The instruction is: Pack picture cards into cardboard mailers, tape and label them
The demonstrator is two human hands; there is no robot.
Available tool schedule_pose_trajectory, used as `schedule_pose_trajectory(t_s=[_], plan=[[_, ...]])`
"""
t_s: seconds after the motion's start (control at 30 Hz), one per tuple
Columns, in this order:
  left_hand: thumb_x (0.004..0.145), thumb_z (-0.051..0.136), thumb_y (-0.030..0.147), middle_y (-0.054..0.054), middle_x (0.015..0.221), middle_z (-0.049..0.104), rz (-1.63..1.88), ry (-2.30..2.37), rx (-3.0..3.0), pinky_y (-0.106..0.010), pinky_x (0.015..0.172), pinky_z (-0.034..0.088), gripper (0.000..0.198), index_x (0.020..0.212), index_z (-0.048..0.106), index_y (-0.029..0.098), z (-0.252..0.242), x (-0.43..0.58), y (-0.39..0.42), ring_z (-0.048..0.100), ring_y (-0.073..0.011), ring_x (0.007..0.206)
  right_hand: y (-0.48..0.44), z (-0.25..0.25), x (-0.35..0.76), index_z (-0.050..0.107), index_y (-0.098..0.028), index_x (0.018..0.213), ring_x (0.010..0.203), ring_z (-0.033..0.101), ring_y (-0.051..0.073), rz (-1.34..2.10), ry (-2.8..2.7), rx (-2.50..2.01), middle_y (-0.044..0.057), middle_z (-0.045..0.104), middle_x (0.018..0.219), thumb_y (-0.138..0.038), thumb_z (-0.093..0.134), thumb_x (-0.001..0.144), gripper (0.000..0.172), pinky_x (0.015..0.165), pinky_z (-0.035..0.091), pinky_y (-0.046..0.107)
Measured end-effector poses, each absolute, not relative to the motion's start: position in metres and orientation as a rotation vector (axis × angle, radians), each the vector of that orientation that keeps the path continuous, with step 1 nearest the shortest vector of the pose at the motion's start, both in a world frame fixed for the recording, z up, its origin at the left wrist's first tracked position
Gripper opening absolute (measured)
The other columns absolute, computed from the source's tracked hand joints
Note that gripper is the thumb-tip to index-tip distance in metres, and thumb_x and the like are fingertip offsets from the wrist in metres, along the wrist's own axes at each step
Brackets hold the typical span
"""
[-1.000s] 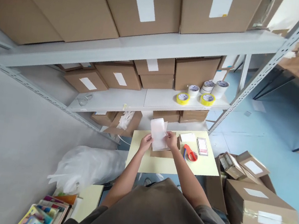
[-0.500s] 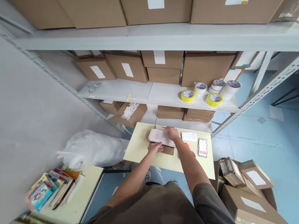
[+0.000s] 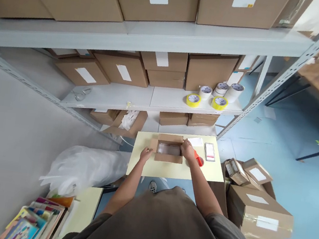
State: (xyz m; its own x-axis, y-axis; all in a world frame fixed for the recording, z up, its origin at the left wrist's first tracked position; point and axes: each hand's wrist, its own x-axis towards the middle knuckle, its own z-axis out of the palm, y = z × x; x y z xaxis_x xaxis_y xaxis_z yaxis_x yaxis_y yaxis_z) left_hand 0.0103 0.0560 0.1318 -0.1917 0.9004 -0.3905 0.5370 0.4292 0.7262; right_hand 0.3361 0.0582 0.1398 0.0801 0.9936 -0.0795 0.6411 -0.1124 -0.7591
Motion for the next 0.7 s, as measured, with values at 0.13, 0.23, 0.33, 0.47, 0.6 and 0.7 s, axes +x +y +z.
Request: schedule_pose_trajectory(t_s=[0.13,0.23,0.33,0.47,0.6,0.7], plan=[[0.087,0.074,0.042,-0.013,0.141,0.071,0.607,1.618,1.348,-0.035,0.109,0.048,0.055,0.137,0.068,0.021,0.125,0.019,0.064,0.063,-0.0282,0.135,0.028,0.131,0.353,0.051,-0.018,0.159,0.15,0.05,0.036,0.906,-1.316,-1.986,0.015,0.056,0.159,-0.04,0.062,0.094,0.07,0.123,0.041,0.048],[0.073,0.088,0.049,-0.017,0.167,0.046,0.388,1.453,1.64,-0.037,0.12,0.04,0.09,0.153,0.057,0.021,0.119,0.029,0.06,0.04,-0.0323,0.157,0.011,0.122,0.36,0.049,-0.015,0.161,0.144,0.056,0.04,0.962,-1.185,-2.125,0.02,0.062,0.153,-0.048,0.064,0.094,0.077,0.117,0.045,0.048],[0.064,0.096,0.046,-0.016,0.177,0.025,0.062,1.387,1.909,-0.042,0.124,0.036,0.109,0.159,0.048,0.024,0.114,0.036,0.053,0.017,-0.0343,0.165,0.002,0.114,0.357,0.048,-0.018,0.161,0.143,0.057,0.039,0.993,-1.171,-2.144,0.018,0.063,0.151,-0.054,0.063,0.093,0.079,0.115,0.046,0.048],[0.078,0.086,0.03,-0.011,0.178,0.024,-0.057,1.422,2.067,-0.047,0.122,0.038,0.088,0.157,0.049,0.03,0.11,0.035,0.047,0.013,-0.0316,0.166,0.003,0.116,0.342,0.049,-0.024,0.161,0.147,0.052,0.037,1.115,-1.261,-2.042,0.015,0.06,0.155,-0.059,0.073,0.087,0.085,0.116,0.045,0.049],[0.086,0.078,0.025,-0.011,0.173,0.036,-0.034,1.411,2.039,-0.048,0.123,0.037,0.061,0.145,0.063,0.029,0.113,0.021,0.049,0.024,-0.032,0.163,0.012,0.13,0.323,0.064,-0.027,0.149,0.145,0.054,0.039,1.353,-1.495,-1.837,0.013,0.055,0.161,-0.049,0.091,0.074,0.083,0.118,0.044,0.046],[0.088,0.079,0.031,-0.013,0.165,0.049,0.078,1.434,1.927,-0.043,0.125,0.034,0.051,0.138,0.069,0.026,0.118,0.012,0.058,0.035,-0.0304,0.159,0.021,0.136,0.313,0.072,-0.026,0.138,0.144,0.055,0.04,1.419,-1.641,-1.773,0.011,0.047,0.167,-0.044,0.095,0.069,0.075,0.12,0.043,0.045]])
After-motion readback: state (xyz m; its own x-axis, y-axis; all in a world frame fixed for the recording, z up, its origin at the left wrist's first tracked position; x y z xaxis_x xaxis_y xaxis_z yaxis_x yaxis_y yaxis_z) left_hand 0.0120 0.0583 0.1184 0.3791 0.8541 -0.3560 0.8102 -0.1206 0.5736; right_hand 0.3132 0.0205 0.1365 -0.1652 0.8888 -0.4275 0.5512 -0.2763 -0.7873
